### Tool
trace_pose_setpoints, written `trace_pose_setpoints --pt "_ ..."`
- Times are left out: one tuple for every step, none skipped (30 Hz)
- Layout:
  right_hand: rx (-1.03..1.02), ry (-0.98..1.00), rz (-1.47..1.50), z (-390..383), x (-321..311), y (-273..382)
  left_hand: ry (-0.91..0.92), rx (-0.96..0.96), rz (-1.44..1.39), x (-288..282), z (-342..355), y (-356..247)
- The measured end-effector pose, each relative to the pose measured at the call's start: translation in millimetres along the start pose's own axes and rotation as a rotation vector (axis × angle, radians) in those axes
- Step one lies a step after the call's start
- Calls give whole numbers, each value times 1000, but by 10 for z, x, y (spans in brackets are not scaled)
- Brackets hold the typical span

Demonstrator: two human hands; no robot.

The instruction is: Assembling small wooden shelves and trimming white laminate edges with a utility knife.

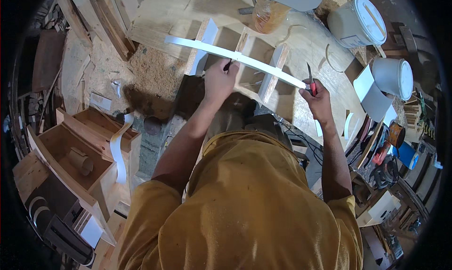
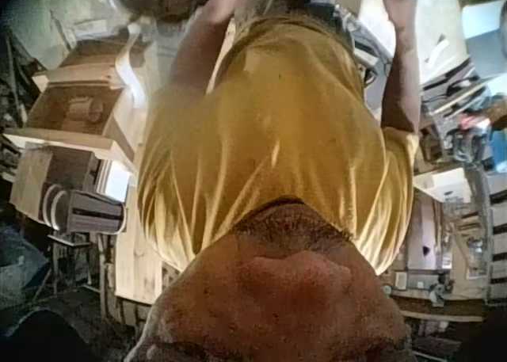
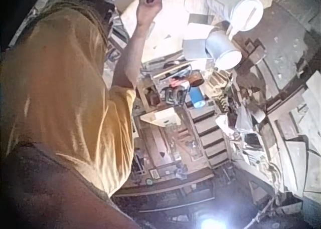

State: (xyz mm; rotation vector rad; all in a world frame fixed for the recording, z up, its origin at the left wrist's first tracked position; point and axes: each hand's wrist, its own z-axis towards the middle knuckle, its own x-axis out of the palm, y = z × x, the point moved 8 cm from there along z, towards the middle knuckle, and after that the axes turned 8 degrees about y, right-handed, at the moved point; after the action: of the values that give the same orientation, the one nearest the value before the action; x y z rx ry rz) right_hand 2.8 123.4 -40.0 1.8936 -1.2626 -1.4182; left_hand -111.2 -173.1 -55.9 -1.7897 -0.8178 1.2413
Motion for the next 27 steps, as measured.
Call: trace_pose_setpoints --pt "-6 4 0 13 17 6 -12 -6 -92 -38 46 70" --pt "-27 -10 -7 16 18 17 24 -141 -279 -6 72 244" --pt "-50 -22 -13 15 21 26 16 -142 -276 -27 105 296" --pt "-57 -18 -8 14 36 15 73 -226 -385 2 132 352" --pt "-42 -35 60 0 27 -29 128 -311 -494 34 130 402" --pt "-27 -51 129 -10 26 -69 192 -451 -682 114 103 468" --pt "-35 -43 132 -12 30 -70 180 -450 -680 102 108 461" --pt "-20 -39 171 -12 35 -92 192 -464 -748 123 104 455" --pt "-4 -34 210 -8 47 -114 204 -477 -816 130 98 452" --pt "-35 -43 236 -13 47 -118 199 -475 -815 116 84 422" --pt "-40 -40 237 -12 47 -123 93 -472 -928 61 40 418" --pt "-33 -51 208 -10 39 -122 -13 -467 -1039 3 -11 420" --pt "-24 -62 178 -11 29 -124 -121 -461 -1149 -67 -56 412" --pt "-10 -59 225 -2 38 -152 -123 -402 -1132 -142 -42 349" --pt "-13 -57 224 -3 42 -149 -127 -400 -1133 -164 -38 304" --pt "-8 -66 216 -15 32 -148 -135 -372 -1228 -185 -21 166" --pt "-5 -72 210 -16 32 -149 -146 -342 -1323 -218 -4 66" --pt "-8 -70 209 -10 38 -155 -148 -339 -1323 -260 17 23" --pt "-7 -71 203 -6 52 -158 -146 -345 -1345 -300 46 -4" --pt "-6 -72 198 -4 62 -148 -144 -351 -1367 -333 62 -19" --pt "-9 -73 199 -13 65 -121 -144 -348 -1366 -387 65 -18" --pt "20 -74 224 -32 68 -105 -93 -358 -1412 -408 70 -34" --pt "49 -75 249 -41 75 -106 -40 -368 -1457 -428 76 -58" --pt "49 -79 252 -33 78 -102 -36 -367 -1454 -476 69 -70" --pt "57 -81 259 -38 78 -120 -47 -408 -1412 -515 27 -92" --pt "66 -86 267 -46 73 -141 -55 -448 -1369 -551 -10 -87" --pt "72 -97 271 -63 50 -158 -42 -451 -1364 -589 -26 -46"
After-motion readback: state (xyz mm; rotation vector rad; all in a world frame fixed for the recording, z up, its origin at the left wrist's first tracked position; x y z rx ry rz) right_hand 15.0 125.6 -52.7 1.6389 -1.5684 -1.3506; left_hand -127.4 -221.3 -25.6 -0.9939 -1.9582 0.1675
